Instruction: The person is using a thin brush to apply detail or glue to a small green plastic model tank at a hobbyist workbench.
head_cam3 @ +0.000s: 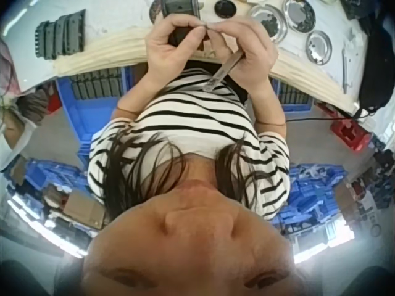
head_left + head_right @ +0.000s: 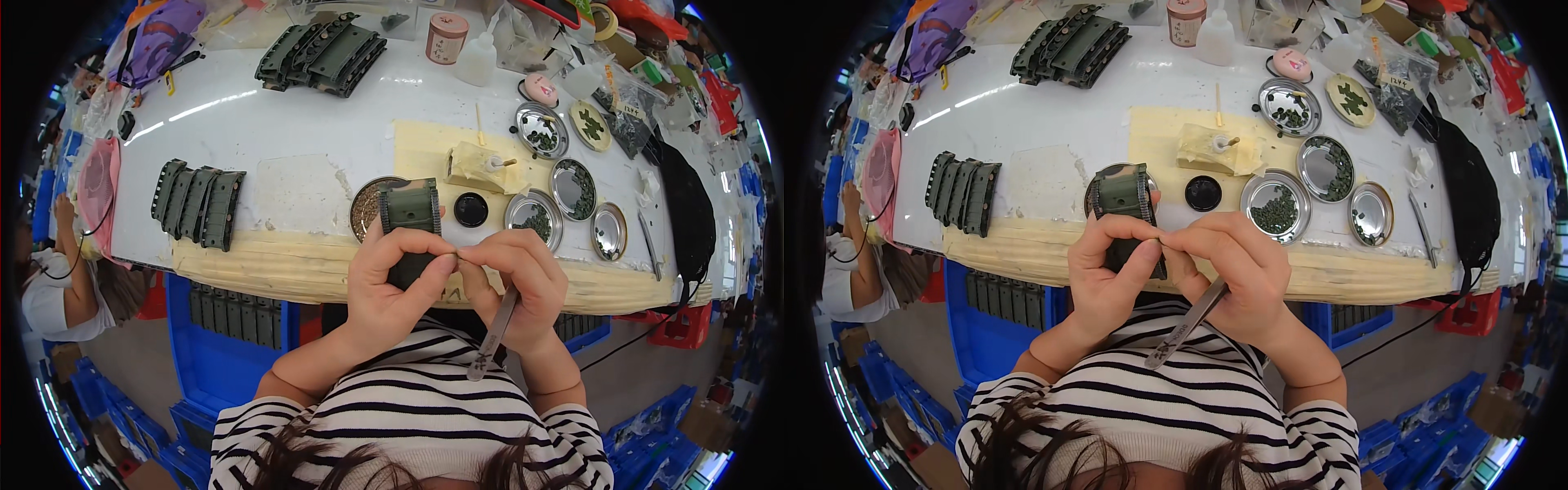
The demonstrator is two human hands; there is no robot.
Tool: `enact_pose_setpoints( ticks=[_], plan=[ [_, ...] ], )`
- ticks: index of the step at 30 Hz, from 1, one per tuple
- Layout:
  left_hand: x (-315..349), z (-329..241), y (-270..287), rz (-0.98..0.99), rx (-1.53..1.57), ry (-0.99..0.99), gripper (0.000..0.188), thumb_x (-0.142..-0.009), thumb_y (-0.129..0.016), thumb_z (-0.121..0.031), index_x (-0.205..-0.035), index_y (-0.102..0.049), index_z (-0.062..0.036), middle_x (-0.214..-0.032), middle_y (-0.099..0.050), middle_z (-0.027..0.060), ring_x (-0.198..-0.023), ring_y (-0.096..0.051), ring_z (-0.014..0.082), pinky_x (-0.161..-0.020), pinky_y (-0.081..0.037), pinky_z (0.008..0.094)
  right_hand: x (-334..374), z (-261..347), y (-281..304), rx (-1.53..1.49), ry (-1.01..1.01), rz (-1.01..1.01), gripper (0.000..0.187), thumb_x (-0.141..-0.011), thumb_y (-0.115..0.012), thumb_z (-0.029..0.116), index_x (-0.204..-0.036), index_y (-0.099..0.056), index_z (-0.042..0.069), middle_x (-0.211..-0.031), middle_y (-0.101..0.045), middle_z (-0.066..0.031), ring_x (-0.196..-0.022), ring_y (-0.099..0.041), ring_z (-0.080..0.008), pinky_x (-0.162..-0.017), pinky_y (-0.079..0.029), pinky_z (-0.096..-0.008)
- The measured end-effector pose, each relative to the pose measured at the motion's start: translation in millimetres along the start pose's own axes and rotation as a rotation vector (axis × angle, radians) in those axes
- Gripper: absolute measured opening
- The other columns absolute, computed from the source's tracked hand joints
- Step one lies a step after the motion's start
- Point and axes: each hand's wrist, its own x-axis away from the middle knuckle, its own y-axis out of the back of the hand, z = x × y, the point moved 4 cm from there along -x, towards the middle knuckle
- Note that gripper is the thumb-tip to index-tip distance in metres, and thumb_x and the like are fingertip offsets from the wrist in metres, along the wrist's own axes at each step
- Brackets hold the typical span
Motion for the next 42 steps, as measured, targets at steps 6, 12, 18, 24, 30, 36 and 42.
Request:
enact_pose_setpoints(
  ticks=[6, 12, 18, 24, 30, 36, 42],
  plan=[
    [8, -7, -10, 0.029, 0.213, 0.011, 0.059, -0.093, -0.048, 0.004, -0.144, -0.02, -0.0037, -0.124, -0.049, 0.0155, -0.101, -0.056, 0.0168, -0.081, -0.05, 0.0257, -20, -1, 14, 0.212, 0.245, -0.068, 0.03, -0.058, -0.072, -0.005, -0.087, -0.066, 0.001, -0.075, -0.061, -0.0072, -0.059, -0.059, -0.0193, -0.05, -0.045, -0.0262],
    [12, -6, -12, 0.074, 0.164, -0.058, 0.084, -0.091, -0.047, 0.007, -0.147, 0.014, -0.0061, -0.123, -0.049, 0.021, -0.1, -0.056, 0.021, -0.083, -0.048, 0.0277, -24, 0, 11, 0.363, 0.424, 0.029, 0.03, -0.06, -0.072, 0.005, -0.09, -0.067, 0.001, -0.077, -0.061, -0.0056, -0.055, -0.055, -0.0158, -0.046, -0.039, -0.0261],
    [11, -9, -9, 0.196, -0.092, -0.035, 0.091, -0.094, -0.045, 0.0, -0.142, 0.031, -0.019, -0.123, -0.048, 0.0223, -0.09, -0.061, 0.0196, -0.079, -0.053, 0.0312, -23, 0, 15, 0.448, 0.494, 0.1, 0.03, -0.063, -0.068, 0.01, -0.092, -0.067, 0.001, -0.081, -0.061, -0.006, -0.056, -0.053, -0.0132, -0.046, -0.037, -0.0258],
    [9, -11, -11, 0.211, -0.017, 0.002, 0.09, -0.094, -0.043, 0.003, -0.142, 0.029, -0.0188, -0.125, -0.047, 0.0232, -0.094, -0.06, 0.0206, -0.082, -0.054, 0.0323, -21, -4, 17, 0.448, 0.508, 0.149, 0.033, -0.064, -0.064, 0.01, -0.095, -0.068, 0.001, -0.084, -0.061, -0.0066, -0.056, -0.053, -0.0125, -0.046, -0.037, -0.0257],
    [11, -8, -11, 0.182, 0.1, 0.064, 0.089, -0.094, -0.043, 0.003, -0.143, 0.027, -0.0204, -0.128, -0.045, 0.0219, -0.097, -0.06, 0.0205, -0.082, -0.055, 0.0342, -20, -3, 18, 0.425, 0.394, 0.312, 0.037, -0.063, -0.063, 0.008, -0.098, -0.067, 0.001, -0.089, -0.062, -0.0054, -0.056, -0.054, -0.0126, -0.047, -0.039, -0.0267],
    [11, -12, -13, 0.147, 0.272, 0.069, 0.087, -0.092, -0.044, 0.008, -0.146, 0.021, -0.0114, -0.132, -0.043, 0.0223, -0.103, -0.054, 0.0203, -0.085, -0.048, 0.029, -23, -13, 17, 0.082, 0.211, 0.175, 0.039, -0.063, -0.069, 0.003, -0.102, -0.067, 0.004, -0.081, -0.062, -0.0055, -0.058, -0.058, -0.0165, -0.048, -0.042, -0.0282],
    [12, -8, -12, 0.183, 0.098, 0.051, 0.09, -0.094, -0.044, 0.002, -0.143, 0.028, -0.0218, -0.13, -0.045, 0.0215, -0.103, -0.058, 0.0214, -0.084, -0.055, 0.0353, -20, -11, 17, 0.182, 0.327, 0.159, 0.032, -0.066, -0.071, 0.002, -0.098, -0.068, 0.004, -0.081, -0.063, -0.0056, -0.058, -0.059, -0.0171, -0.047, -0.042, -0.0275]
  ],
)
